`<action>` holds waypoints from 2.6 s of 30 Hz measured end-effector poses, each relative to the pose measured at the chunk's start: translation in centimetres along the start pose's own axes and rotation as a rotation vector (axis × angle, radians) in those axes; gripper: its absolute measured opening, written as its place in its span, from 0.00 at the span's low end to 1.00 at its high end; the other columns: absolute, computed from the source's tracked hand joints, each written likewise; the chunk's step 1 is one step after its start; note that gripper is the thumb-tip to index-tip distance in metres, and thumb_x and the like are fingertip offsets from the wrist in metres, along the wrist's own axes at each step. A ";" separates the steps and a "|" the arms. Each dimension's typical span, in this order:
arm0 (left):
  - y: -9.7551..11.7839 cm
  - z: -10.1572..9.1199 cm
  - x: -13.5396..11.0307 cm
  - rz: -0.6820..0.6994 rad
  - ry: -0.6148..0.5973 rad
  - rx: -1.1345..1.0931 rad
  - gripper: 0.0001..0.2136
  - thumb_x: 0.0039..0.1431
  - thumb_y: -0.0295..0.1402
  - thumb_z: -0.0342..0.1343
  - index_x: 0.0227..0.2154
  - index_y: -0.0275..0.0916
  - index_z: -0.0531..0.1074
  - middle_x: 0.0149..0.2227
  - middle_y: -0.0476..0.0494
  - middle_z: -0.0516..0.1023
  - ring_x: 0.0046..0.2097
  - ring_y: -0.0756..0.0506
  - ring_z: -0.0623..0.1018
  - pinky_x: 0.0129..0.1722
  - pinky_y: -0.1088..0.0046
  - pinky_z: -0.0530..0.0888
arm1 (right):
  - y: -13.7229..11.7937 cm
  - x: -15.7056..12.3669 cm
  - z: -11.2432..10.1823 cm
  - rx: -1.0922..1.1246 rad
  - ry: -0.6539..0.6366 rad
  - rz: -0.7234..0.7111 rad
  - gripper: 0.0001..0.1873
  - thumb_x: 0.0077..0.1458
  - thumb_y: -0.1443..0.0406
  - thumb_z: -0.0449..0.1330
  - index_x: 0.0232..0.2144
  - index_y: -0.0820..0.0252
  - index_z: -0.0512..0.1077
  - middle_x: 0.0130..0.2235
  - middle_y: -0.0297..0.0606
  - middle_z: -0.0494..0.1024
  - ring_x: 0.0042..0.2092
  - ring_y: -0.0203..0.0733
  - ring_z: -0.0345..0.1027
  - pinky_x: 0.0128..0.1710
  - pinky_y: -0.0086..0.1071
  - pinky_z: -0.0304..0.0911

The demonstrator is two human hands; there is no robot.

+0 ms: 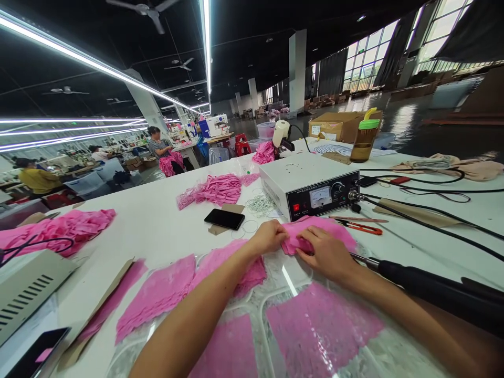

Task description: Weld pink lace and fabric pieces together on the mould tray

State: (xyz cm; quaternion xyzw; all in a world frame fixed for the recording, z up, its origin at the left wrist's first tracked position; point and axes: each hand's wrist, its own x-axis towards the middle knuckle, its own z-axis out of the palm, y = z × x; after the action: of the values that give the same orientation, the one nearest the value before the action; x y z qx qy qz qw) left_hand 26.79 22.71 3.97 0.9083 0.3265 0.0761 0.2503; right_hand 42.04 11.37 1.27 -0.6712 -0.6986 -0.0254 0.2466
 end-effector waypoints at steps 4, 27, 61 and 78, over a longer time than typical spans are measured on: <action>0.6 -0.7 0.1 0.003 0.011 0.004 0.14 0.66 0.37 0.54 0.50 0.37 0.69 0.51 0.40 0.72 0.47 0.43 0.76 0.46 0.60 0.75 | 0.9 0.0 0.5 -0.005 0.027 -0.007 0.06 0.59 0.64 0.59 0.36 0.62 0.72 0.38 0.38 0.74 0.38 0.41 0.68 0.32 0.32 0.63; 4.9 -1.8 -13.7 -0.012 -0.117 -0.154 0.09 0.55 0.23 0.58 0.22 0.37 0.74 0.29 0.50 0.73 0.32 0.51 0.73 0.32 0.77 0.69 | -1.4 -6.4 -5.0 0.346 -0.302 -0.371 0.14 0.59 0.67 0.49 0.31 0.54 0.74 0.33 0.41 0.76 0.34 0.44 0.69 0.33 0.36 0.65; 7.9 4.5 -17.6 0.042 0.010 0.074 0.12 0.52 0.38 0.66 0.35 0.37 0.75 0.39 0.41 0.75 0.41 0.40 0.74 0.44 0.59 0.72 | 0.4 -10.7 -5.9 0.350 -0.284 -0.488 0.12 0.63 0.72 0.52 0.44 0.58 0.73 0.37 0.38 0.78 0.38 0.40 0.73 0.38 0.33 0.69; 9.8 4.6 -12.7 -0.158 0.057 -0.230 0.08 0.55 0.28 0.53 0.23 0.37 0.73 0.24 0.49 0.73 0.27 0.49 0.70 0.28 0.75 0.62 | 1.8 -10.4 -6.0 0.167 -0.100 -0.351 0.11 0.61 0.70 0.52 0.40 0.56 0.73 0.39 0.40 0.75 0.39 0.41 0.72 0.36 0.34 0.69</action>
State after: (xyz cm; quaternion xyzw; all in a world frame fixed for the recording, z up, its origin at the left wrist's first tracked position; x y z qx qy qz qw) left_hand 23.73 6.40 5.28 0.8425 0.3929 0.1188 0.3488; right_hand 45.38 -0.29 2.04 -0.5167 -0.8160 0.0234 0.2582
